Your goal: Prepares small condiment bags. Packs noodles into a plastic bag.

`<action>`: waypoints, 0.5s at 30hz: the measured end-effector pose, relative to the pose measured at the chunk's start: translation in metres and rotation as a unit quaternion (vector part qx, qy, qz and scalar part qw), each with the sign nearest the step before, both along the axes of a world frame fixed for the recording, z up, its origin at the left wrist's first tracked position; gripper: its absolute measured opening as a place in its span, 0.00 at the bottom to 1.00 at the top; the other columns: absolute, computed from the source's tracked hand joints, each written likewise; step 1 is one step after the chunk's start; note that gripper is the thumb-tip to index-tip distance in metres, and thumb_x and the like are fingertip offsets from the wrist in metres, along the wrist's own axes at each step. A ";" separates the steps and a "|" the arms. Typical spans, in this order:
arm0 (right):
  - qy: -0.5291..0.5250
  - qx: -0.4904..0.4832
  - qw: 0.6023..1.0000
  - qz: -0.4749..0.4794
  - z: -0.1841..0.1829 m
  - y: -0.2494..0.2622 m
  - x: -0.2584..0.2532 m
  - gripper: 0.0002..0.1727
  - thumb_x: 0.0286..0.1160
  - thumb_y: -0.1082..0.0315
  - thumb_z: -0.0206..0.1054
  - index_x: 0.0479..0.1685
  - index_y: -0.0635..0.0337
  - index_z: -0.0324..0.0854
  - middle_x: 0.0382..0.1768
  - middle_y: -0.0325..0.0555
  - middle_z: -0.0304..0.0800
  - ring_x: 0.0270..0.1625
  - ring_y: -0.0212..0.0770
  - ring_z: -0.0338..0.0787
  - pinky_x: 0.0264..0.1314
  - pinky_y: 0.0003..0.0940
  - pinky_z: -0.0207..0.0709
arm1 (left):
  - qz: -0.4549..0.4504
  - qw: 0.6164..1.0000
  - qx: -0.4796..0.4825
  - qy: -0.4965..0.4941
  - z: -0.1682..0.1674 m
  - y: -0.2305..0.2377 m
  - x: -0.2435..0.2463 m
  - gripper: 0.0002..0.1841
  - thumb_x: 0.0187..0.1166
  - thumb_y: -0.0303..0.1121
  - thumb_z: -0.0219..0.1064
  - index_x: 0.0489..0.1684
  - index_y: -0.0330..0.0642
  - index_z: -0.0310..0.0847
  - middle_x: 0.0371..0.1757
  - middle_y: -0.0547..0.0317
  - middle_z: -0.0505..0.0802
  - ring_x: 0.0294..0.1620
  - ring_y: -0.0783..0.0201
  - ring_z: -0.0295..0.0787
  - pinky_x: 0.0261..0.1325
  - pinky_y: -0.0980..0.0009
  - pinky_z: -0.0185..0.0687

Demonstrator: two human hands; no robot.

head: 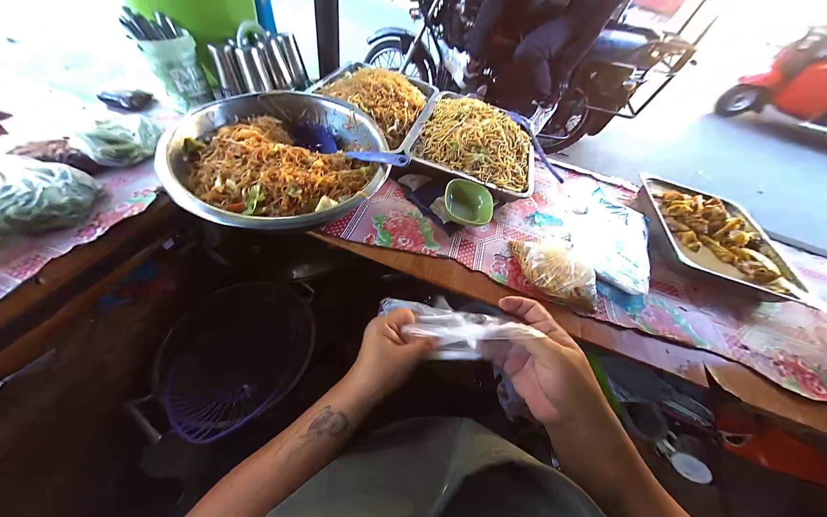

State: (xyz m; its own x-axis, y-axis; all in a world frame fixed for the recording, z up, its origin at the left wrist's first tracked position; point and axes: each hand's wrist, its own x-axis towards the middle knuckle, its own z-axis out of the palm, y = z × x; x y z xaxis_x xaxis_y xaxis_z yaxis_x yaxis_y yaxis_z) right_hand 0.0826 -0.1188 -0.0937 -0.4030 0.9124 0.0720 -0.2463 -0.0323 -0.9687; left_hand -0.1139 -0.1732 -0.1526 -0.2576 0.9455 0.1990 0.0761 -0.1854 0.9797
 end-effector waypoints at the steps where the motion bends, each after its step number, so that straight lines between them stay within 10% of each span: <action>1: 0.050 -0.037 0.996 0.071 0.006 0.001 0.004 0.16 0.79 0.75 0.49 0.59 0.53 0.77 0.28 0.34 0.91 0.29 0.28 0.91 0.37 0.27 0.88 | 0.064 0.997 0.009 0.048 -0.008 0.014 -0.001 0.09 0.64 0.27 0.74 0.30 0.39 0.77 0.21 0.71 0.80 0.22 0.83 0.74 0.29 0.84 0.72; 3: 0.040 0.012 0.984 0.173 0.008 0.014 0.012 0.21 0.75 0.71 0.66 0.67 0.50 0.75 0.32 0.30 0.92 0.31 0.24 0.89 0.38 0.22 0.85 | 0.118 0.990 0.023 0.075 -0.011 0.033 -0.001 0.11 0.72 0.26 0.67 0.47 0.28 0.83 0.28 0.62 0.83 0.29 0.78 0.77 0.37 0.80 0.76; 6: -0.224 0.291 0.929 0.052 0.004 0.049 0.014 0.33 0.59 0.73 0.69 0.72 0.68 0.70 0.30 0.32 0.84 0.27 0.22 0.80 0.29 0.20 0.77 | -0.044 0.959 -0.050 -0.275 0.032 0.042 0.004 0.17 0.89 0.26 0.41 0.50 0.36 0.79 0.38 0.59 0.94 0.40 0.68 0.93 0.49 0.69 0.90; 8: -0.327 0.369 0.865 -0.095 0.003 0.079 0.015 0.34 0.58 0.72 0.72 0.69 0.79 0.72 0.33 0.49 0.86 0.29 0.33 0.84 0.31 0.32 0.82 | -0.237 0.863 -0.040 -0.444 0.043 0.047 -0.001 0.18 0.81 0.38 0.50 0.46 0.45 0.88 0.42 0.54 0.97 0.45 0.60 0.96 0.55 0.61 0.91; 10: -0.289 0.311 0.896 -0.129 0.012 0.107 0.018 0.34 0.66 0.72 0.69 0.72 0.81 0.63 0.42 0.49 0.88 0.38 0.30 0.89 0.42 0.28 0.87 | -0.369 0.846 0.041 -0.383 0.041 0.061 -0.004 0.13 0.75 0.39 0.71 0.56 0.55 0.89 0.47 0.68 0.96 0.46 0.74 0.93 0.53 0.74 0.89; 13: -0.050 0.047 0.998 -0.004 0.039 0.126 0.019 0.26 0.79 0.78 0.46 0.77 0.56 0.62 0.39 0.37 0.92 0.37 0.29 0.93 0.42 0.29 0.90 | -0.130 0.959 0.018 -0.251 0.051 0.086 0.014 0.10 0.69 0.20 0.71 0.42 0.45 0.80 0.35 0.69 0.94 0.37 0.74 0.92 0.45 0.73 0.90; 15: 0.018 -0.034 0.994 0.101 0.047 0.142 0.016 0.26 0.80 0.69 0.38 0.73 0.52 0.72 0.25 0.31 0.87 0.23 0.24 0.84 0.28 0.23 0.82 | 0.022 0.962 -0.021 -0.270 0.052 0.113 0.023 0.07 0.75 0.18 0.63 0.36 0.41 0.76 0.28 0.67 0.89 0.29 0.74 0.87 0.36 0.75 0.86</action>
State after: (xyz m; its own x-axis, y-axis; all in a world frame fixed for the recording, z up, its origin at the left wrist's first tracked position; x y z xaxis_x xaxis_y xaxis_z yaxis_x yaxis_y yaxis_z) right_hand 0.0987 0.0228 -0.0462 -0.5771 0.8161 0.0301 -0.2631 -0.1508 -0.9529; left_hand -0.0906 -0.0603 -0.1005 -0.3530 0.9355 -0.0143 -0.4393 -0.1522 0.8854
